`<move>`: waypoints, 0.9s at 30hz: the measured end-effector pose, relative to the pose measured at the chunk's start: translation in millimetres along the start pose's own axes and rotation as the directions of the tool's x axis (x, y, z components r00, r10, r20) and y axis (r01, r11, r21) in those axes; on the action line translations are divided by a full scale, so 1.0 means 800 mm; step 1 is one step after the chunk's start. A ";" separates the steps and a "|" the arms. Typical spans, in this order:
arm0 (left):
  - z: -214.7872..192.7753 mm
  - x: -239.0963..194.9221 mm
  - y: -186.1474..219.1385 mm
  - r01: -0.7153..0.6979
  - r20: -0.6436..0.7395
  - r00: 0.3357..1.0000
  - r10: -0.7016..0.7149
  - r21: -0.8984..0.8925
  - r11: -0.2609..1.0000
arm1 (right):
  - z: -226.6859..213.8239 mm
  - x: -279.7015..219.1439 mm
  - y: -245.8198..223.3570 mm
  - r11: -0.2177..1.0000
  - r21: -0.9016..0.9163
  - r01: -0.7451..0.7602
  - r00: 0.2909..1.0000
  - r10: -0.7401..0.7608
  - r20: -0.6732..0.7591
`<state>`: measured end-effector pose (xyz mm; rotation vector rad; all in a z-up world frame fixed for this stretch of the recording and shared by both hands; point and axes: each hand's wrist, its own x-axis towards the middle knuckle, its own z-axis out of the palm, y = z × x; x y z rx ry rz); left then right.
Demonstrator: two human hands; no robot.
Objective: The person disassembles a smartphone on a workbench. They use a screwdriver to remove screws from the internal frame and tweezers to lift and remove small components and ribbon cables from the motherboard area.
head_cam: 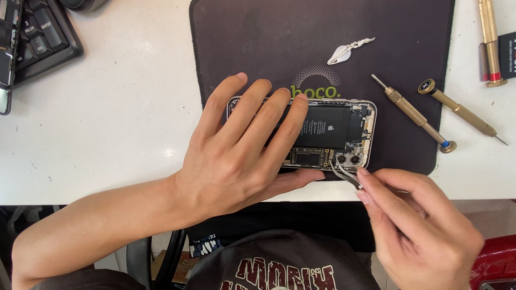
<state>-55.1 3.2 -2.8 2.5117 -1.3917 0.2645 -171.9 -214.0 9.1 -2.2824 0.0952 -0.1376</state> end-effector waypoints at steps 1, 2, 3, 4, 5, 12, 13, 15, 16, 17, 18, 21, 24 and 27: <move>0.000 -0.001 0.000 0.001 0.001 1.000 -0.001 -0.002 1.000 | -0.003 0.002 0.000 0.999 0.000 -0.038 0.999 0.038 0.031; 0.000 -0.001 0.000 0.002 0.002 1.000 -0.002 -0.002 1.000 | -0.008 0.004 0.002 0.997 -0.004 -0.076 0.995 0.076 0.062; 0.000 -0.001 0.000 0.004 0.003 1.000 -0.004 -0.001 1.000 | -0.012 0.007 0.003 0.994 -0.008 -0.113 0.989 0.113 0.092; 0.001 0.000 0.000 0.003 0.002 1.000 -0.003 -0.003 1.000 | -0.015 0.010 0.005 0.992 0.013 -0.122 0.986 0.119 0.119; 0.001 0.000 0.001 0.003 0.004 1.000 -0.003 -0.008 1.000 | -0.017 0.014 0.008 0.991 0.035 -0.131 0.982 0.124 0.145; -0.001 0.000 0.001 0.008 -0.001 1.000 -0.008 -0.012 1.000 | -0.025 0.032 0.019 0.991 0.083 -0.105 0.959 0.079 0.272; -0.001 0.000 0.000 0.007 -0.003 1.000 -0.007 -0.012 1.000 | -0.025 0.033 0.020 0.991 0.084 -0.101 0.958 0.075 0.276; -0.001 -0.001 0.001 0.008 0.000 1.000 -0.008 -0.014 1.000 | -0.026 0.034 0.021 0.992 0.087 -0.095 0.957 0.067 0.282; 0.000 0.000 0.001 0.008 0.001 1.000 -0.008 -0.015 1.000 | -0.027 0.035 0.022 0.992 0.088 -0.095 0.954 0.066 0.292; 0.000 0.000 0.000 0.008 0.002 1.000 -0.008 -0.013 1.000 | -0.029 0.036 0.023 0.992 0.088 -0.095 0.951 0.065 0.301; 0.001 0.000 0.000 0.008 0.006 1.000 -0.008 -0.014 1.000 | -0.029 0.035 0.024 0.991 0.089 -0.099 0.948 0.066 0.310; 0.001 0.001 0.001 0.012 0.007 1.000 -0.012 -0.021 1.000 | -0.029 0.038 0.027 0.990 0.080 -0.117 0.940 0.084 0.331; 0.000 0.001 0.001 0.008 0.003 1.000 -0.008 -0.023 1.000 | -0.030 0.041 0.026 0.991 0.080 -0.104 0.933 0.069 0.352; 0.000 0.000 0.001 0.011 0.009 1.000 -0.011 -0.015 1.000 | -0.031 0.043 0.026 0.994 0.059 -0.087 0.931 0.060 0.361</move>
